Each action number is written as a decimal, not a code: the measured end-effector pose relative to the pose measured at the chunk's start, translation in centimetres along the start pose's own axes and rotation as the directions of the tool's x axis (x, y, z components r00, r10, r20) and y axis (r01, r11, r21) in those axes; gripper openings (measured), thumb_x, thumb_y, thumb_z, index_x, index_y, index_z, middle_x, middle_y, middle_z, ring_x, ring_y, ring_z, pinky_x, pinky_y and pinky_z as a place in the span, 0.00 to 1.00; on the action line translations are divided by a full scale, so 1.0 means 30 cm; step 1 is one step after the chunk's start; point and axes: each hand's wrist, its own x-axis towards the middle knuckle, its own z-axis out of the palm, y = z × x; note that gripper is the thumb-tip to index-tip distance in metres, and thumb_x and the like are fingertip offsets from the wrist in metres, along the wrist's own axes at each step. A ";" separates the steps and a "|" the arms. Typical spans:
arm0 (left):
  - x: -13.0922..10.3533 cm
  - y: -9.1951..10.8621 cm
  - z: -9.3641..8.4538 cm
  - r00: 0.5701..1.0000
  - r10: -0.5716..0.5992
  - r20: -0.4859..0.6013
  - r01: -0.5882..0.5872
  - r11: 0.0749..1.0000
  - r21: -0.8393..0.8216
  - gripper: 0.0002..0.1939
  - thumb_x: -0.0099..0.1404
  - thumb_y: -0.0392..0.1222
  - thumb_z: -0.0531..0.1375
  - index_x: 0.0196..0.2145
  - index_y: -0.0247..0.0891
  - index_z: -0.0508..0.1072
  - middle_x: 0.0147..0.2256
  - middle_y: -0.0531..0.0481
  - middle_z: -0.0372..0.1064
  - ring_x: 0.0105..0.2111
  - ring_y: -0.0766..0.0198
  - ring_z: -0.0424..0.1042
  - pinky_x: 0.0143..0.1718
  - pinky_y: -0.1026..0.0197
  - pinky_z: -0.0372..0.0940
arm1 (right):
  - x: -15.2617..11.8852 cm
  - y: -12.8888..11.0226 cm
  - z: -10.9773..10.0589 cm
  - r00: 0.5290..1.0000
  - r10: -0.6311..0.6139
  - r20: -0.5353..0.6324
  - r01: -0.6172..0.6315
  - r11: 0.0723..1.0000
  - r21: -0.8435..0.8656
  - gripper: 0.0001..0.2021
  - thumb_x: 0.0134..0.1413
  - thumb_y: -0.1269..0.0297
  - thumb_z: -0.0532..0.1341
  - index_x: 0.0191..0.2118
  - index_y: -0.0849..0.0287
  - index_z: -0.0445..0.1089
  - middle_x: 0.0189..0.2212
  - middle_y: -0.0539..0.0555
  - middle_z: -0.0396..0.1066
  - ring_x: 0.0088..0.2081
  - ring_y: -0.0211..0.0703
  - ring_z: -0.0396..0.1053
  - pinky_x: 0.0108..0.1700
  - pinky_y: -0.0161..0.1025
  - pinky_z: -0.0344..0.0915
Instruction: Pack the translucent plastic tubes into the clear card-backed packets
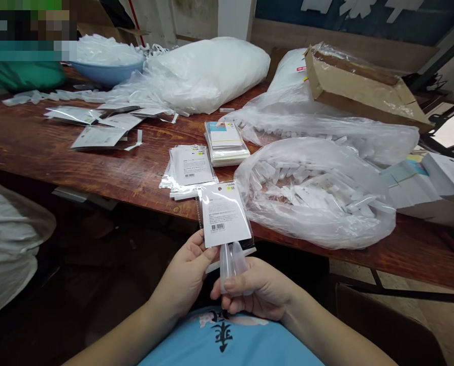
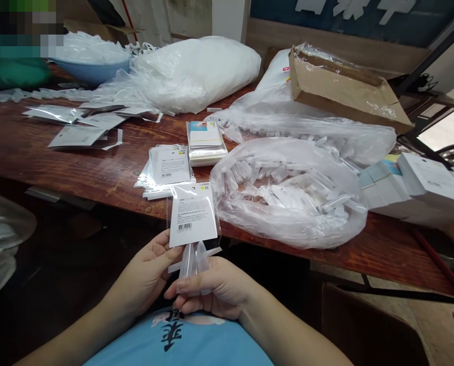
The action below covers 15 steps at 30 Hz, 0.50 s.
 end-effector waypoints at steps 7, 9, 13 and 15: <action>-0.033 0.049 0.013 0.992 -0.111 0.055 0.115 0.991 -0.074 0.16 0.58 0.33 0.58 0.45 0.38 0.67 0.42 0.47 0.71 0.40 0.65 0.69 0.42 0.64 0.64 | -0.039 -0.004 -0.053 0.995 -0.046 0.084 0.038 0.994 0.102 0.14 0.42 0.70 0.66 0.38 0.71 0.71 0.31 0.57 0.74 0.25 0.31 0.72 0.26 0.23 0.69; -0.038 0.050 0.019 0.991 -0.123 0.044 0.125 0.990 -0.064 0.17 0.56 0.31 0.58 0.45 0.37 0.67 0.41 0.46 0.71 0.40 0.64 0.69 0.42 0.63 0.64 | -0.045 -0.003 -0.055 0.993 -0.096 0.062 0.086 0.986 0.145 0.12 0.45 0.71 0.64 0.38 0.70 0.71 0.32 0.57 0.74 0.26 0.32 0.72 0.27 0.24 0.69; -0.032 0.038 0.020 0.974 -0.186 0.129 0.195 0.979 -0.065 0.17 0.56 0.28 0.57 0.44 0.33 0.67 0.41 0.42 0.71 0.40 0.60 0.69 0.44 0.59 0.62 | -0.054 0.004 -0.061 0.981 -0.184 0.059 0.176 0.976 0.126 0.10 0.47 0.71 0.62 0.35 0.74 0.71 0.30 0.58 0.74 0.22 0.30 0.70 0.23 0.23 0.68; -0.026 0.031 0.015 0.954 -0.213 0.212 0.232 0.971 -0.067 0.18 0.55 0.26 0.57 0.45 0.31 0.67 0.43 0.40 0.69 0.43 0.57 0.68 0.47 0.56 0.60 | -0.058 0.008 -0.070 0.982 -0.172 0.083 0.159 0.977 0.143 0.11 0.47 0.70 0.63 0.35 0.75 0.70 0.28 0.59 0.74 0.20 0.30 0.68 0.20 0.23 0.67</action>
